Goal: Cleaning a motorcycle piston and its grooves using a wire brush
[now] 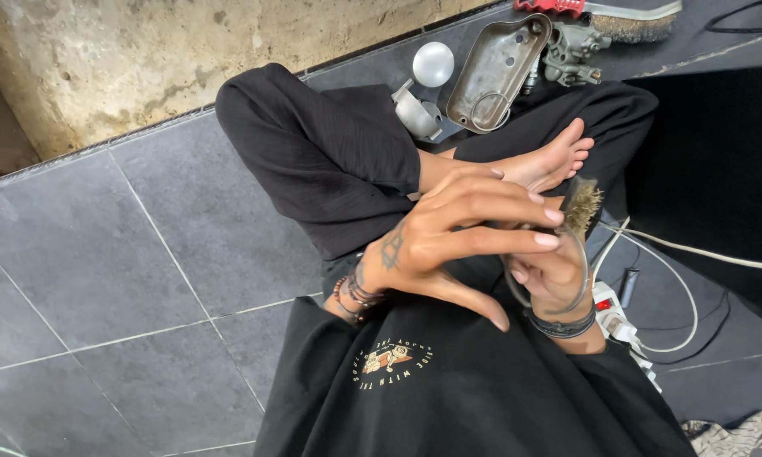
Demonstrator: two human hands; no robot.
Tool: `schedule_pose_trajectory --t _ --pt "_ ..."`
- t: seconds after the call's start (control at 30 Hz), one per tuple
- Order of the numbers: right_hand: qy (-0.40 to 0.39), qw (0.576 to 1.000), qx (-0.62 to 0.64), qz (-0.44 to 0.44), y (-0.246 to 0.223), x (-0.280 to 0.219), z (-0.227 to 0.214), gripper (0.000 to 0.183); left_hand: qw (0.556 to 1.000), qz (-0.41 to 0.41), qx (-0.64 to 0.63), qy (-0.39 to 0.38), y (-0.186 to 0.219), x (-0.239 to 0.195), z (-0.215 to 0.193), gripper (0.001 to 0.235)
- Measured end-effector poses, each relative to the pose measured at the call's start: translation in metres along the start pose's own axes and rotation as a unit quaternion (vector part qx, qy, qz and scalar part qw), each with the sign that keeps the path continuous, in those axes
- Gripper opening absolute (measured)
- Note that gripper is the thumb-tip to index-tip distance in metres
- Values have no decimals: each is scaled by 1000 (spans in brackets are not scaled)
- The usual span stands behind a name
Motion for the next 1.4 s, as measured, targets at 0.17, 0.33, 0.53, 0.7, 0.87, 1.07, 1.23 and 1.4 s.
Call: schedule_pose_trajectory --t 0.17,0.33,0.53,0.7,0.87,1.07,1.23,1.4 --pt "-62 997 26 -26 -9 7 7 15 998 -9 58 -32 10 0 -13 47" --pt "-94 988 -102 -73 -17 16 17 30 1000 3 15 -16 5 -4 -14 53" --pt "-4 974 -186 -132 -5 1 -1 83 1000 -28 2 2 18 3 -25 54" --pt "50 927 -302 -216 1 -15 -23 42 997 -41 43 -44 31 11 -34 59" --pt "17 838 -431 -335 -27 -9 -7 27 996 -10 83 -6 51 30 -36 36" --pt "-39 810 -427 -400 -65 7 -2 15 989 59 83 111 50 42 -35 37" --pt "-11 782 -440 -441 -72 14 21 13 982 99 122 105 50 40 -53 34" --pt "-45 793 -429 -431 -77 18 28 10 980 126 120 98 69 40 -70 25"
Point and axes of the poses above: each hand's wrist, its own x-axis towards the middle knuckle, its own z-axis out of the palm, y = z × x, the point moved 1 cm from there along x, towards the middle knuckle, and after that the axes turned 8 degrees about -y, right-handed, at the moved point
